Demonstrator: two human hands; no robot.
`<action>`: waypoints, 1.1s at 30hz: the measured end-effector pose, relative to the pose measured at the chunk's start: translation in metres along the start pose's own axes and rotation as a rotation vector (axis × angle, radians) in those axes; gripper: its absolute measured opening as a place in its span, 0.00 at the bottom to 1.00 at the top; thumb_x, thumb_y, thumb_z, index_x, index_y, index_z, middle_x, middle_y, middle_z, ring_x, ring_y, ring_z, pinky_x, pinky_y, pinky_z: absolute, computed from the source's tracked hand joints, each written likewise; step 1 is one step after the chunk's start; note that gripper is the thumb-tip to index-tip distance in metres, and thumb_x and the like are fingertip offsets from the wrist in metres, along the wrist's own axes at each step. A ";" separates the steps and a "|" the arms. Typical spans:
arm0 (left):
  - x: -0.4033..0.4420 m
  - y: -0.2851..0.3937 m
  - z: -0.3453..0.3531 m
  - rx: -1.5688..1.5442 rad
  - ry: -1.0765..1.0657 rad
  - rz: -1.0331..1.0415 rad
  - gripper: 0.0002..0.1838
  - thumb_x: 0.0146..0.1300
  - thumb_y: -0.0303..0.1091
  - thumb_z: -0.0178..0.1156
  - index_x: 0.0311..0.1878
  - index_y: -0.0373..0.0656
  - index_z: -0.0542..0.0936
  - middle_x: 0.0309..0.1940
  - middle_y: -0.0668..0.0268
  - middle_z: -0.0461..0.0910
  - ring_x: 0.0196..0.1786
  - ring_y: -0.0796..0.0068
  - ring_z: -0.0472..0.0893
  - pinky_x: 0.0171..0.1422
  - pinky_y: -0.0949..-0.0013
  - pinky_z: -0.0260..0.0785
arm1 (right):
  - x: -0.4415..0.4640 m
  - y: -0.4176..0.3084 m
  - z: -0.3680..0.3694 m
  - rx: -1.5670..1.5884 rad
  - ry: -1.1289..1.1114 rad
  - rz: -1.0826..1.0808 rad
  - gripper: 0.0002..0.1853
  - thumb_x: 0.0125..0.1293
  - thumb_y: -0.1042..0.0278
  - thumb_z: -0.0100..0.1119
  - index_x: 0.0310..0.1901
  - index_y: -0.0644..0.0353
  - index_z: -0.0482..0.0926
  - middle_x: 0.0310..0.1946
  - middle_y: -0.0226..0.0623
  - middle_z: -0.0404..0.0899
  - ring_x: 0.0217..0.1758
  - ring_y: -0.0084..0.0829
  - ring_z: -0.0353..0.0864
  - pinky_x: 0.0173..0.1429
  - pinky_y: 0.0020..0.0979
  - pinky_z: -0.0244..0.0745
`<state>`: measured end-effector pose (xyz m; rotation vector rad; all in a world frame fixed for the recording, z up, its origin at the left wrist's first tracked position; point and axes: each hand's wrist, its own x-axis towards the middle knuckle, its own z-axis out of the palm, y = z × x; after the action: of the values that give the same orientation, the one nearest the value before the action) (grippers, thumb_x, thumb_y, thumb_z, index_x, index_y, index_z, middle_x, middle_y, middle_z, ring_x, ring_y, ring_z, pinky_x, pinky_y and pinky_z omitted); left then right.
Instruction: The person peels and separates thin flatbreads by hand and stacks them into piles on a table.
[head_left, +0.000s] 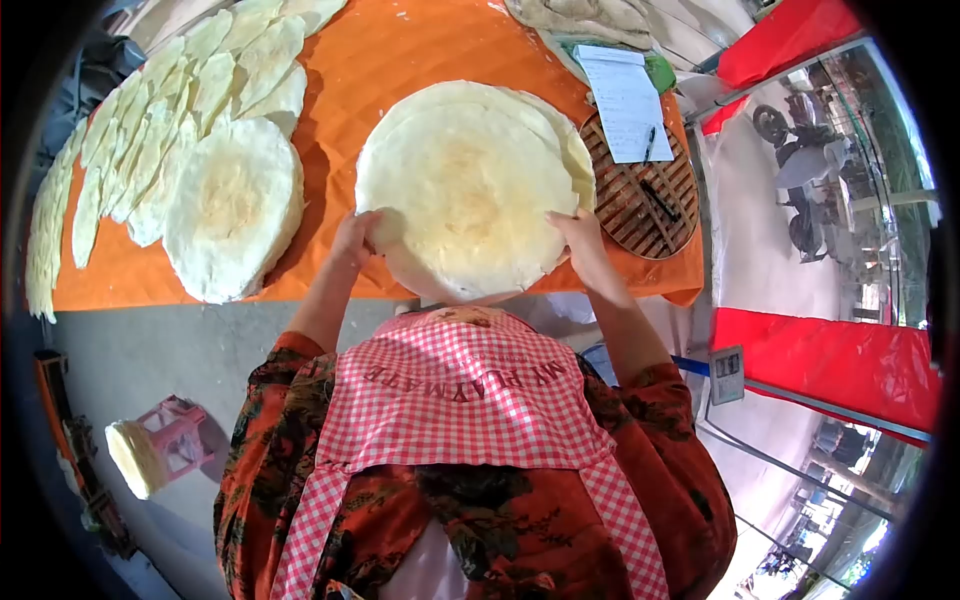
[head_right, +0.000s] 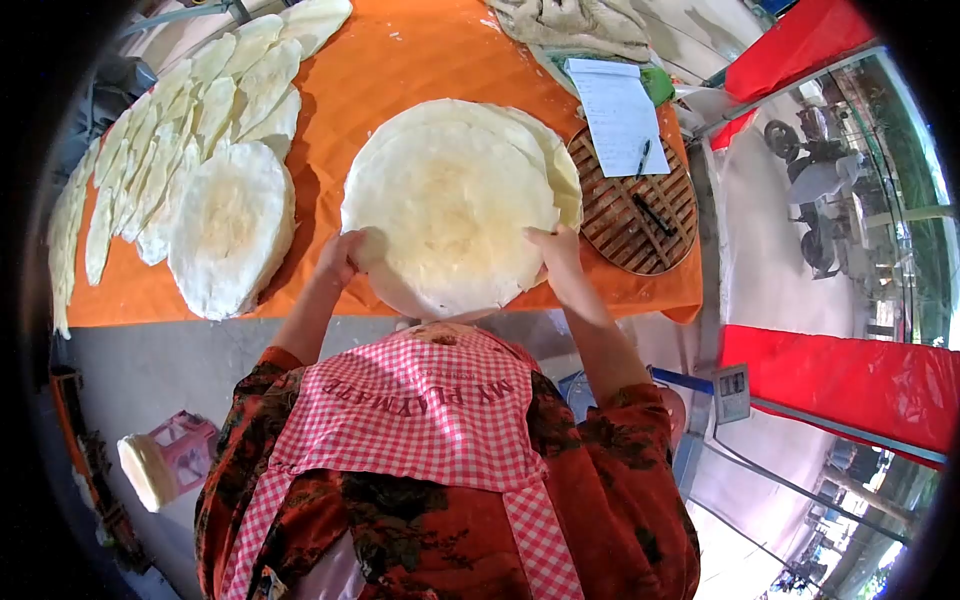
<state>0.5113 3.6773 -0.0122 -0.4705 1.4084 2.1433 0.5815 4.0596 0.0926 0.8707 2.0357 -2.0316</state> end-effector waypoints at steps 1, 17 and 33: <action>-0.002 0.003 0.002 -0.002 -0.002 -0.017 0.23 0.63 0.41 0.55 0.58 0.40 0.71 0.45 0.59 0.79 0.42 0.64 0.81 0.31 0.65 0.75 | 0.002 -0.010 0.011 -0.020 -0.027 -0.105 0.18 0.54 0.72 0.65 0.46 0.68 0.76 0.38 0.41 0.81 0.35 0.32 0.82 0.35 0.33 0.78; -0.017 0.014 0.004 -0.335 -0.146 -0.054 0.43 0.63 0.71 0.39 0.71 0.48 0.59 0.70 0.59 0.59 0.70 0.55 0.62 0.68 0.44 0.56 | 0.113 0.000 0.007 0.029 -0.126 -0.120 0.22 0.51 0.81 0.63 0.51 0.67 0.76 0.42 0.38 0.81 0.39 0.32 0.81 0.43 0.30 0.76; -0.020 0.042 0.047 -0.173 0.065 0.027 0.22 0.59 0.27 0.55 0.58 0.37 0.69 0.48 0.56 0.78 0.47 0.61 0.80 0.46 0.59 0.77 | 0.022 0.023 -0.004 -0.978 0.503 -0.430 0.24 0.55 0.55 0.69 0.43 0.65 0.73 0.38 0.44 0.79 0.38 0.36 0.80 0.43 0.35 0.77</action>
<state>0.5023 3.7023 0.0484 -0.5943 1.2758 2.3015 0.5755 4.0679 0.0620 0.7809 3.1975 -0.6555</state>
